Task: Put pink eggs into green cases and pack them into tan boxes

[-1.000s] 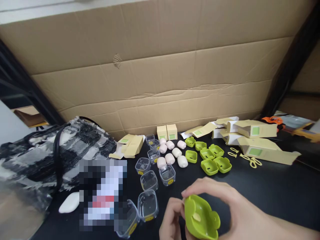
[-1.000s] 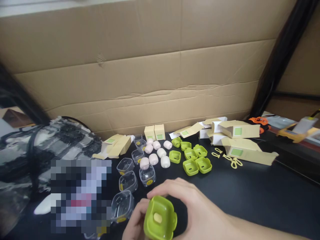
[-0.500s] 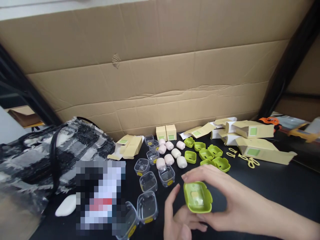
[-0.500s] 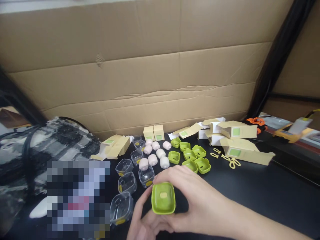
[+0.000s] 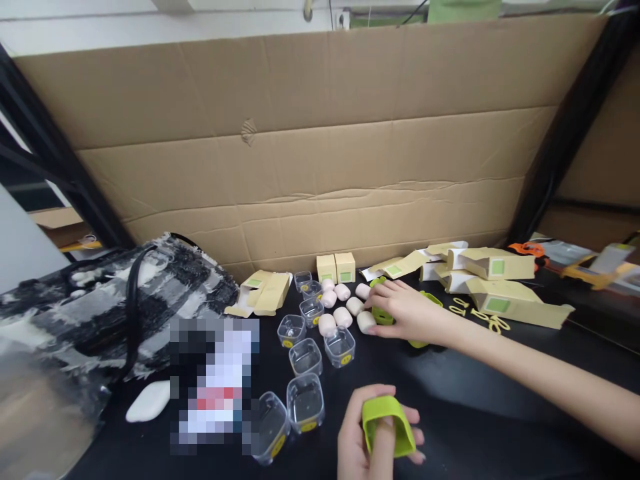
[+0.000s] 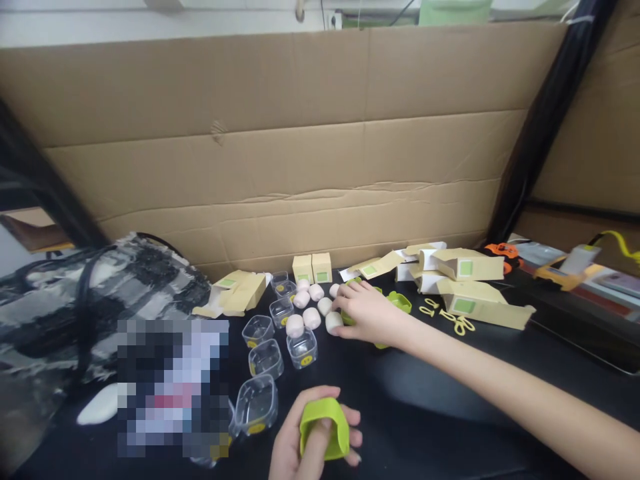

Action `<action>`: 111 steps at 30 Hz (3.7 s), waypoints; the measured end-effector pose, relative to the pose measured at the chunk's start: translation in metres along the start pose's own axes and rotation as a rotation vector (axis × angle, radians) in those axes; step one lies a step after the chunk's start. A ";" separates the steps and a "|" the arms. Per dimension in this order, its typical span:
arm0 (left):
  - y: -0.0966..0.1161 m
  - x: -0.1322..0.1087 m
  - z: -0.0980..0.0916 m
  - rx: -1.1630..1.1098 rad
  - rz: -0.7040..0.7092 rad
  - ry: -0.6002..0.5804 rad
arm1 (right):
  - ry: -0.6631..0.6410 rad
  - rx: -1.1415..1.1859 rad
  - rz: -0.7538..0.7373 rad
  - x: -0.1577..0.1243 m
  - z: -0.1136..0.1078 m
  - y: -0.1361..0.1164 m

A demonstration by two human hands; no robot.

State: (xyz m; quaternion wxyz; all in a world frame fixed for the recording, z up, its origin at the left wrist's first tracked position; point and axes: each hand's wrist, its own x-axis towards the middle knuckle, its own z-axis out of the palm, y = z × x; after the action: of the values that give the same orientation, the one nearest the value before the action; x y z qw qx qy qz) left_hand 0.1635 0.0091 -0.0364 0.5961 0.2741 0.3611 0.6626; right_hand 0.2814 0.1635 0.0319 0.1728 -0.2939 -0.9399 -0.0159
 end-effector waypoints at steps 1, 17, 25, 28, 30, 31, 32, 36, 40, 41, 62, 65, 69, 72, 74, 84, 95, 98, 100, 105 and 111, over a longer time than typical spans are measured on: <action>-0.001 0.002 -0.001 -0.039 0.036 -0.009 | 0.006 -0.010 0.005 0.003 0.006 0.002; 0.006 0.010 -0.017 -0.422 -0.395 -0.268 | 0.134 0.675 0.166 -0.024 -0.009 -0.017; -0.001 0.016 -0.020 -0.426 -0.349 -0.262 | 0.023 1.284 0.284 -0.048 0.006 -0.046; 0.000 0.015 -0.016 -0.456 -0.358 -0.208 | 0.117 1.029 0.185 -0.053 0.009 -0.056; 0.002 0.013 -0.012 -0.460 -0.364 -0.146 | 0.165 0.840 0.097 -0.056 0.010 -0.062; 0.004 0.012 -0.011 -0.457 -0.368 -0.110 | 0.179 0.761 0.047 -0.057 0.010 -0.064; 0.005 0.012 -0.009 -0.454 -0.373 -0.077 | 0.187 0.693 -0.002 -0.057 0.010 -0.065; 0.011 0.009 -0.004 -0.484 -0.403 -0.029 | 0.208 0.574 -0.124 -0.058 0.012 -0.068; 0.014 0.008 -0.002 -0.565 -0.427 -0.029 | 0.196 0.526 -0.137 -0.058 0.013 -0.069; 0.014 0.008 -0.002 -0.587 -0.428 -0.023 | 0.193 0.510 -0.131 -0.058 0.013 -0.070; 0.007 0.006 -0.008 -0.763 -0.544 -0.092 | 0.141 0.480 -0.181 -0.058 0.006 -0.079; 0.008 0.005 -0.009 -0.720 -0.540 -0.151 | 0.107 0.484 -0.153 -0.059 0.002 -0.080; 0.010 0.007 -0.010 -0.617 -0.529 -0.236 | 0.082 0.509 -0.122 -0.061 0.003 -0.078; 0.009 0.007 -0.010 -0.532 -0.483 -0.196 | 0.024 0.535 -0.105 -0.063 0.006 -0.073; 0.009 0.006 -0.010 -0.455 -0.438 -0.157 | -0.003 0.623 -0.087 -0.063 0.006 -0.067; 0.004 0.003 -0.005 -0.072 -0.162 0.028 | 0.005 0.863 -0.138 -0.054 -0.004 -0.049; -0.007 -0.004 0.001 0.152 0.159 -0.097 | 0.239 0.618 -0.333 -0.059 0.010 -0.061; -0.006 -0.003 0.001 0.132 0.135 -0.112 | 0.280 0.630 -0.317 -0.060 0.014 -0.064; -0.005 -0.002 0.001 0.122 0.119 -0.100 | 0.294 0.660 -0.289 -0.060 0.015 -0.065; -0.001 -0.002 -0.002 0.092 0.042 -0.113 | 0.204 0.762 -0.247 -0.059 0.011 -0.061; 0.003 -0.001 -0.008 0.032 -0.024 -0.152 | 0.042 0.844 -0.257 -0.056 0.001 -0.050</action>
State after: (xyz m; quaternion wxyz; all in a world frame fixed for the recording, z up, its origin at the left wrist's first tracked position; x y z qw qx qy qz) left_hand 0.1553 0.0065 -0.0386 0.6253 0.3287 0.3287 0.6268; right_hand 0.2956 0.0917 0.0160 0.2936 -0.0778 -0.8893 0.3419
